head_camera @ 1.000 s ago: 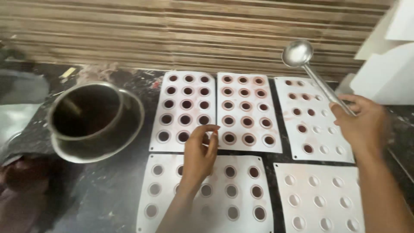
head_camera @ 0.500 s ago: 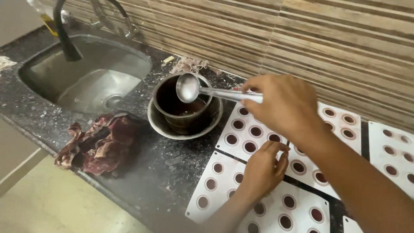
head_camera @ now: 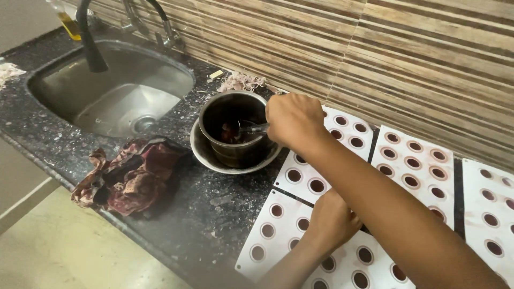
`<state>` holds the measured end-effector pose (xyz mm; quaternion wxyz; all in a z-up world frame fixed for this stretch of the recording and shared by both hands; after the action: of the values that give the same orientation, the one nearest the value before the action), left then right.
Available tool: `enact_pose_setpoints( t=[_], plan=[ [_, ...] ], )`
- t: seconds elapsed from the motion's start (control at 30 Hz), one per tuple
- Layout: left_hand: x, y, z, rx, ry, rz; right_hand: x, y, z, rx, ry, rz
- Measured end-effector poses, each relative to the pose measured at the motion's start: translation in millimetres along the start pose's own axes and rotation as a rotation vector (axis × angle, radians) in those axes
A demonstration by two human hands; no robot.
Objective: Pouring a dark liquid into circular silicone molds using a ladle.
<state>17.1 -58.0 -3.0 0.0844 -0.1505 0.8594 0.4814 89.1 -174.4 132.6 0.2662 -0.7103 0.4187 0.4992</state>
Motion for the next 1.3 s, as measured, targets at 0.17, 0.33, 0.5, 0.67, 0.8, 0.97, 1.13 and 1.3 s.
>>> enact_pose_setpoints(
  t=[0.17,0.33,0.5,0.67,0.8,0.97,1.13,1.3],
  plan=[
    [-15.3,20.0,-8.9,-0.128,-0.009,0.107,1.5,30.4,4.3,0.233,-0.251,-0.255],
    [-12.0,21.2,-5.7,-0.118,-0.012,0.083,5.1,65.9,21.0,0.384,-0.390,-0.508],
    [-10.0,23.7,-5.7,-0.123,-0.032,0.098,4.0,96.4,40.0,0.398,-0.346,-0.830],
    [-8.7,21.9,-5.5,-0.139,-0.017,0.085,-22.0,117.0,62.5,0.502,-0.282,-0.799],
    [-10.7,23.9,-6.1,-0.167,-0.033,0.096,-24.7,128.9,73.8,0.530,-0.255,-0.828],
    [-7.8,21.0,-4.6,-0.127,-0.036,0.093,-28.3,139.1,89.2,0.549,-0.268,-0.815],
    [-8.1,20.0,-4.9,-0.126,-0.034,0.105,-42.3,140.7,109.6,0.581,-0.258,-0.799],
    [-11.1,22.8,-8.2,-0.171,-0.066,0.150,-53.6,166.2,154.6,0.695,-0.226,-0.789]
  ],
)
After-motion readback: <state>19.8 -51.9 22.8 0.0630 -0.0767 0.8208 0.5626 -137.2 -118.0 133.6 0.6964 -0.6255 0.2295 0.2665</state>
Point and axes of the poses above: each hand's wrist, its own z-axis away from the middle knuckle, its own x-axis out of the palm, y = z × x, the point moved 4 cm from there along -z, towards the middle knuckle, and after that the axes turned 8 degrees about y, right-handed, at the moved point
